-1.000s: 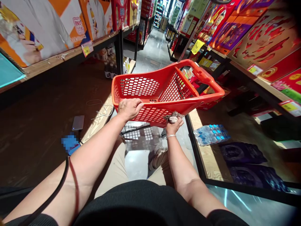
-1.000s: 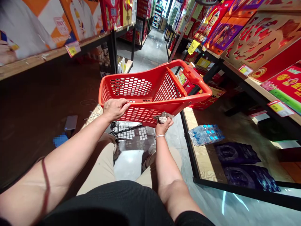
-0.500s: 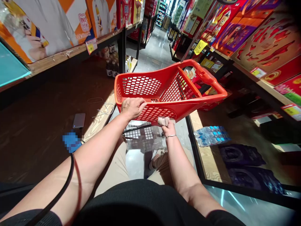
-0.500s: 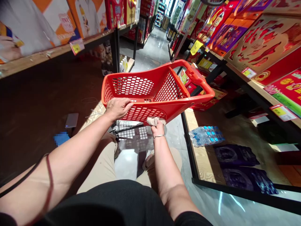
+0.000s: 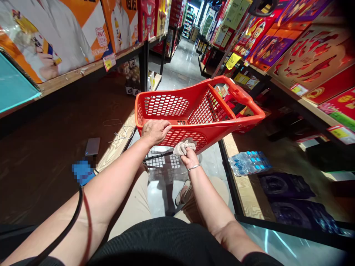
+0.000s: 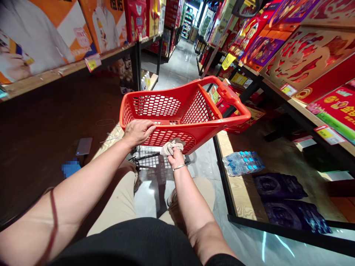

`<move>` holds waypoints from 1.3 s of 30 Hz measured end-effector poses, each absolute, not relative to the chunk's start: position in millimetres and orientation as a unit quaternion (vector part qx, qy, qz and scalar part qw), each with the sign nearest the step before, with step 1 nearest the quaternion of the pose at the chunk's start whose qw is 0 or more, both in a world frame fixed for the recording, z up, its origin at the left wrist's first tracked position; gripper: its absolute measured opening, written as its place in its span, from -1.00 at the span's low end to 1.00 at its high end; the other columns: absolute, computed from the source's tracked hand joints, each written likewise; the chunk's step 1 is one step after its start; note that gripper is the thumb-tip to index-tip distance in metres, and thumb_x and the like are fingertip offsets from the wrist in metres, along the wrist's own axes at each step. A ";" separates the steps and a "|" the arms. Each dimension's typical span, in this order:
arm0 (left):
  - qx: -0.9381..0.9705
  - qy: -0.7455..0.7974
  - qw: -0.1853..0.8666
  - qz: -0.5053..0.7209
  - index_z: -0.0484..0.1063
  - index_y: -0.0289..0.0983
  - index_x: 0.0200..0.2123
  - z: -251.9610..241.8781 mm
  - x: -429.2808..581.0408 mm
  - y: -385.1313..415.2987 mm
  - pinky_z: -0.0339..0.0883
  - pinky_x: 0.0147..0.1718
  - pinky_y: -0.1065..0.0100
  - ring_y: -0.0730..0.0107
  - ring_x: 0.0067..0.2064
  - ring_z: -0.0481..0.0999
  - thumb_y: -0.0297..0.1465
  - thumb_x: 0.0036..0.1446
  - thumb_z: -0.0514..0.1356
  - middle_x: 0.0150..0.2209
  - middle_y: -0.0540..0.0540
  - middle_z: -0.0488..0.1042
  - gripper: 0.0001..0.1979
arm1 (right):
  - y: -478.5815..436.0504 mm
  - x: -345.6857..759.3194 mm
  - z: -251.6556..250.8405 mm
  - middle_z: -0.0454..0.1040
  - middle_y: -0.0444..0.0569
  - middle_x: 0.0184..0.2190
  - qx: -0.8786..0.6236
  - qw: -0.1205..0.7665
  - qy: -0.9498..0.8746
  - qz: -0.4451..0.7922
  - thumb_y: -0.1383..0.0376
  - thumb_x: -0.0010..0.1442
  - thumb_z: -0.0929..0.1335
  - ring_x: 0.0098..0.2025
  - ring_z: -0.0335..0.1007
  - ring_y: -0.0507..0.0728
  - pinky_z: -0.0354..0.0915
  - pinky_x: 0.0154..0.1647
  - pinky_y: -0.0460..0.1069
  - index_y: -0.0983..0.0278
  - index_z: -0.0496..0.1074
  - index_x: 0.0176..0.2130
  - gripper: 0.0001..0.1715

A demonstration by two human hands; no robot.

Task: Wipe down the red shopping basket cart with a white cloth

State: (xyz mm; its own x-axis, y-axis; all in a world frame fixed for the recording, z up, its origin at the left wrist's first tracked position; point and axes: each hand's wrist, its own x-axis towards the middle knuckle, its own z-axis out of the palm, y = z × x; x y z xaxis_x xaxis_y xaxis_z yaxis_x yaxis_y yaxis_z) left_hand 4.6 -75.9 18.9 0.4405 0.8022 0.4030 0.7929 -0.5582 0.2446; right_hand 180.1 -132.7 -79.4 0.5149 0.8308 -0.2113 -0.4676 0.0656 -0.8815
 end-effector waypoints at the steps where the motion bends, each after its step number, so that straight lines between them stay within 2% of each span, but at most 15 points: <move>1: 0.850 0.466 0.009 0.245 0.53 -0.15 -0.18 17.6 3.6 -75.3 0.23 -0.17 0.18 0.17 -0.12 0.57 -0.15 0.41 0.00 -0.16 -0.08 0.63 -0.65 | -134.9 180.7 -69.1 0.48 -0.15 -0.52 -0.497 0.696 -0.182 0.485 0.37 -0.05 0.43 -0.37 0.52 0.11 0.54 -0.32 0.05 0.25 0.32 -0.39 -0.80; 4: 0.853 0.456 0.010 0.255 0.54 -0.13 -0.17 13.7 1.4 -74.1 0.24 -0.12 0.18 0.18 -0.09 0.56 -0.15 0.41 -0.02 -0.11 -0.08 0.63 -0.64 | -143.9 200.6 -22.2 0.57 -0.08 -0.29 -0.456 0.722 -0.226 0.469 0.28 0.00 0.44 -0.16 0.55 0.13 0.55 -0.11 0.10 0.24 0.41 -0.22 -0.72; 6: 0.853 0.453 0.011 0.260 0.54 -0.12 -0.16 11.7 0.9 -73.9 0.24 -0.10 0.17 0.18 -0.08 0.55 -0.15 0.41 -0.02 -0.10 -0.09 0.63 -0.64 | -150.5 226.2 13.7 0.53 -0.11 -0.14 -0.452 0.773 -0.308 0.321 0.28 -0.04 0.48 -0.08 0.51 0.10 0.50 0.01 0.11 0.18 0.38 -0.05 -0.48; 8: 0.852 0.452 0.012 0.264 0.53 -0.12 -0.14 10.4 0.5 -73.8 0.24 -0.08 0.17 0.17 -0.07 0.55 -0.15 0.40 0.00 -0.10 -0.09 0.63 -0.66 | -155.4 255.1 43.6 0.46 -0.09 -0.05 -0.497 0.758 -0.410 0.103 0.28 -0.07 0.51 0.02 0.45 0.12 0.41 0.14 0.15 0.16 0.35 0.03 -0.34; 10: 0.852 0.451 0.014 0.265 0.53 -0.13 -0.13 9.8 -0.1 -73.7 0.24 -0.09 0.16 0.17 -0.07 0.55 -0.14 0.39 0.02 -0.10 -0.08 0.63 -0.67 | -157.1 277.7 61.4 0.36 0.01 0.05 -0.577 0.644 -0.494 -0.089 0.29 -0.05 0.50 0.17 0.32 0.22 0.27 0.27 0.24 0.19 0.39 0.03 -0.38; 12: 0.852 0.452 0.019 0.264 0.54 -0.12 -0.14 10.3 -0.9 -73.9 0.24 -0.11 0.16 0.16 -0.09 0.56 -0.12 0.39 0.01 -0.11 -0.07 0.64 -0.66 | -156.0 285.0 65.9 0.31 0.08 0.10 -0.643 0.484 -0.569 -0.167 0.37 -0.01 0.45 0.23 0.21 0.30 0.17 0.29 0.32 0.21 0.44 0.01 -0.47; 14: 0.850 0.458 0.024 0.257 0.54 -0.13 -0.17 12.2 -0.3 -75.0 0.24 -0.12 0.15 0.16 -0.12 0.56 -0.11 0.39 0.00 -0.16 -0.08 0.64 -0.64 | -153.5 273.9 61.1 0.33 0.10 0.11 -0.663 0.360 -0.639 -0.149 0.47 -0.01 0.39 0.21 0.18 0.32 0.14 0.27 0.34 0.20 0.45 0.02 -0.44; 16: 0.846 0.470 0.020 0.251 0.53 -0.17 -0.20 15.8 3.4 -77.8 0.23 -0.10 0.11 0.11 -0.12 0.55 -0.12 0.38 0.01 -0.19 -0.13 0.63 -0.63 | -151.2 250.0 53.2 0.34 0.09 0.14 -0.640 0.301 -0.699 -0.106 0.51 -0.03 0.38 0.20 0.16 0.32 0.15 0.25 0.32 0.17 0.44 0.06 -0.35; 19: 0.839 0.471 0.010 0.273 0.52 -0.24 -0.14 22.6 16.6 -84.2 0.20 0.04 0.04 0.02 0.03 0.51 -0.23 0.32 0.08 -0.04 -0.21 0.60 -0.71 | -148.7 214.9 45.5 0.28 0.13 0.21 -0.595 0.281 -0.750 -0.065 0.39 0.01 0.47 0.24 0.07 0.37 0.13 0.29 0.33 0.16 0.44 0.11 -0.35; 22: 0.845 0.447 0.044 0.290 0.41 -0.29 0.14 26.5 34.0 -89.5 0.17 0.13 0.07 0.07 0.15 0.45 -0.39 0.27 0.04 0.17 -0.23 0.50 -0.59 | -145.5 204.5 43.9 0.28 0.16 0.20 -0.556 0.281 -0.780 -0.049 0.17 0.09 0.51 0.27 0.04 0.37 0.07 0.35 0.34 0.19 0.45 0.13 -0.38; 24: 0.849 0.449 0.063 0.272 0.25 -0.35 0.31 25.8 42.5 -90.6 0.17 0.11 0.06 0.06 0.12 0.47 -0.40 0.30 0.00 0.17 -0.27 0.51 -0.47 | -142.8 212.5 44.6 0.32 0.13 0.17 -0.529 0.283 -0.799 -0.046 0.18 0.18 0.46 0.26 0.09 0.31 0.08 0.36 0.29 0.19 0.48 0.11 -0.50; 26: 0.854 0.450 0.057 0.256 0.21 -0.35 0.35 23.2 46.4 -89.5 0.16 0.07 0.02 0.01 0.08 0.48 -0.33 0.35 -0.01 0.11 -0.29 0.54 -0.45 | -140.8 229.5 47.0 0.37 0.08 0.12 -0.511 0.286 -0.808 -0.056 0.32 0.21 0.40 0.23 0.16 0.25 0.14 0.31 0.22 0.18 0.53 0.02 -0.64; 31: 0.861 0.436 0.052 0.256 0.53 -0.12 0.02 20.6 45.1 -81.8 0.15 -0.06 0.07 0.08 -0.03 0.49 -0.17 0.41 -0.02 -0.07 -0.15 0.61 -0.62 | -149.2 294.7 65.4 0.47 0.00 -0.02 -0.567 0.294 -0.756 -0.144 0.54 0.04 0.33 0.12 0.26 0.22 0.17 0.20 0.18 0.19 0.58 -0.16 -0.58; 35: 0.848 0.456 0.050 0.266 0.56 -0.12 -0.12 23.2 46.5 -76.2 0.13 -0.09 0.08 0.10 -0.08 0.48 -0.13 0.39 0.02 -0.16 -0.12 0.61 -0.65 | -160.2 327.5 67.5 0.46 0.00 -0.03 -0.631 0.345 -0.654 -0.236 0.51 0.00 0.32 0.07 0.23 0.24 0.18 0.18 0.20 0.18 0.57 -0.16 -0.56; 39: 0.849 0.454 0.046 0.267 0.54 -0.15 -0.16 20.9 47.3 -71.5 0.12 -0.09 0.08 0.09 -0.07 0.48 -0.13 0.39 0.03 -0.17 -0.12 0.61 -0.66 | -159.3 318.0 27.0 0.42 0.04 -0.04 -0.647 0.397 -0.589 -0.276 0.48 0.01 0.31 0.08 0.14 0.27 0.17 0.20 0.21 0.18 0.56 -0.17 -0.59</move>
State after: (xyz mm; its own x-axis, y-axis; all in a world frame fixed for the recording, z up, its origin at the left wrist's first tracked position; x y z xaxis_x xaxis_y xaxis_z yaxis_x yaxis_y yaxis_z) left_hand 47.3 -71.5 20.9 0.4446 0.7952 0.4122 0.7465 -0.5833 0.3201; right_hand 318.0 -159.3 27.0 0.1540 0.5438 0.8250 0.9818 0.0100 -0.1898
